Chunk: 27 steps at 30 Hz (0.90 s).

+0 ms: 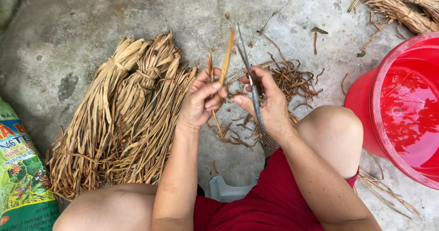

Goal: The person sits on the ground with bundles of dried leaves and uses scissors to trim off dark, damaged ends and thin strips, letting the trimmed scraps fall into a pile beside them while sorting through the bundles one at a time.

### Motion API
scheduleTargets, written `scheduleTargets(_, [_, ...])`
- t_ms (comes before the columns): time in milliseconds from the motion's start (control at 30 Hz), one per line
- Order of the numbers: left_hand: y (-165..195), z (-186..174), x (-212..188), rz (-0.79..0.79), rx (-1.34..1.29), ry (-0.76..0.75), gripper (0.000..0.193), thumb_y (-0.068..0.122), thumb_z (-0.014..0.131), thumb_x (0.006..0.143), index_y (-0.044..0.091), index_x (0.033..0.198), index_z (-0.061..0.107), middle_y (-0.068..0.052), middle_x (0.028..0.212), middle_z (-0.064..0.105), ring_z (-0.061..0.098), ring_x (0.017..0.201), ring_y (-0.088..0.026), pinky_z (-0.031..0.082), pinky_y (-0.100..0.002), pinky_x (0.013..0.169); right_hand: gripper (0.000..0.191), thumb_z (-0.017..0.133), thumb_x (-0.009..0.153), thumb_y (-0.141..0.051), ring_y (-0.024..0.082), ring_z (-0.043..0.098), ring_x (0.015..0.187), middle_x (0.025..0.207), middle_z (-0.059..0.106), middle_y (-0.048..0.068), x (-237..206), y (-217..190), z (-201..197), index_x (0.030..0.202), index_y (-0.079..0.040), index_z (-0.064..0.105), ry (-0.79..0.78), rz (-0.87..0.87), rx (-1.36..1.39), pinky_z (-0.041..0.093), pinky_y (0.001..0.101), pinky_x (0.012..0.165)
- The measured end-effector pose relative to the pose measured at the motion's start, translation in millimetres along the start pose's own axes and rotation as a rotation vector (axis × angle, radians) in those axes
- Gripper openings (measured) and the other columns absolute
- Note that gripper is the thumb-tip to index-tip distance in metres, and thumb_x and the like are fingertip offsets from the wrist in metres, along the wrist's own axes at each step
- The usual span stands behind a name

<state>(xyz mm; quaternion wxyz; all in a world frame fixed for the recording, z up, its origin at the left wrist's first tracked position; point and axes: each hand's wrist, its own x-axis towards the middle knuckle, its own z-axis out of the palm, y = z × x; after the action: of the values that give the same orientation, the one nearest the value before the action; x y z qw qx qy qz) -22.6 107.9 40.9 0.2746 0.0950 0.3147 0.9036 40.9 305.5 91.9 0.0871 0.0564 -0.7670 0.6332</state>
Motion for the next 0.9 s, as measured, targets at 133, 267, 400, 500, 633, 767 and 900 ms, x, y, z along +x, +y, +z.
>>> scheduleTargets(133, [-0.3,12.6,-7.7,-0.033,0.112,-0.021,0.021,0.006,0.067,0.103,0.004,0.123,0.061,-0.005,0.092,0.066,0.04,0.055,-0.002,0.028,-0.018,0.047,0.066,0.087,0.083,-0.027,0.011,0.068,0.101,0.113,0.072,0.007,-5.7,-8.1,2.4,0.137,-0.005,0.056,0.021,0.079,-0.137,0.058,0.0275,0.087])
scheduleTargets(267, [-1.8,25.8,-12.7,0.125,0.256,0.07,0.023,0.012,0.069,0.099,0.006,0.12,0.062,-0.013,0.106,0.075,0.044,0.056,-0.001,0.031,-0.016,0.048,0.065,0.088,0.084,-0.033,0.009,0.068,0.096,0.113,0.074,0.005,-11.1,-14.2,5.7,0.135,-0.006,0.061,0.028,0.04,-0.17,0.057,0.0264,0.082])
scheduleTargets(400, [-2.6,42.7,-13.0,0.324,0.366,0.157,0.024,0.008,0.074,0.099,0.006,0.12,0.061,-0.013,0.104,0.074,0.053,0.067,-0.003,0.036,-0.019,0.052,0.07,0.091,0.078,-0.036,0.014,0.061,0.086,0.11,0.068,0.007,-14.1,-18.6,12.3,0.133,-0.004,0.059,0.041,-0.038,-0.327,0.055,0.0285,0.075])
scheduleTargets(500, [-0.7,51.1,-13.2,0.328,0.337,0.25,0.017,0.009,0.072,0.1,0.004,0.114,0.063,-0.013,0.094,0.076,0.05,0.057,-0.002,0.035,-0.018,0.048,0.073,0.09,0.082,-0.035,0.016,0.062,0.096,0.118,0.066,0.009,-16.1,-21.5,13.3,0.138,-0.002,0.055,0.04,-0.18,-0.333,0.054,0.0313,0.085])
scheduleTargets(633, [0.2,57.1,-15.6,0.284,0.329,0.269,0.017,0.012,0.071,0.1,0.004,0.113,0.064,-0.012,0.092,0.077,0.05,0.056,-0.002,0.036,-0.017,0.047,0.073,0.09,0.081,-0.036,0.017,0.061,0.094,0.115,0.064,0.009,-16.7,-23.1,11.1,0.136,-0.003,0.056,0.057,-0.131,-0.365,0.054,0.032,0.084])
scheduleTargets(767, [-3.4,61.4,-16.6,0.274,0.394,0.289,0.018,0.014,0.07,0.1,0.003,0.113,0.065,-0.011,0.093,0.078,0.052,0.056,-0.001,0.037,-0.017,0.047,0.074,0.09,0.08,-0.037,0.018,0.061,0.09,0.112,0.064,0.009,-15.8,-22.9,10.7,0.136,-0.003,0.057,0.102,-0.146,-0.401,0.055,0.032,0.08])
scheduleTargets(900, [-5.8,63.7,-15.7,0.268,0.392,0.264,0.018,0.016,0.069,0.102,0.003,0.112,0.064,-0.011,0.093,0.077,0.058,0.063,-0.002,0.039,-0.016,0.048,0.074,0.091,0.079,-0.037,0.018,0.062,0.086,0.113,0.064,0.01,-15.0,-22.7,12.5,0.135,-0.002,0.057,0.141,-0.191,-0.432,0.055,0.0314,0.076])
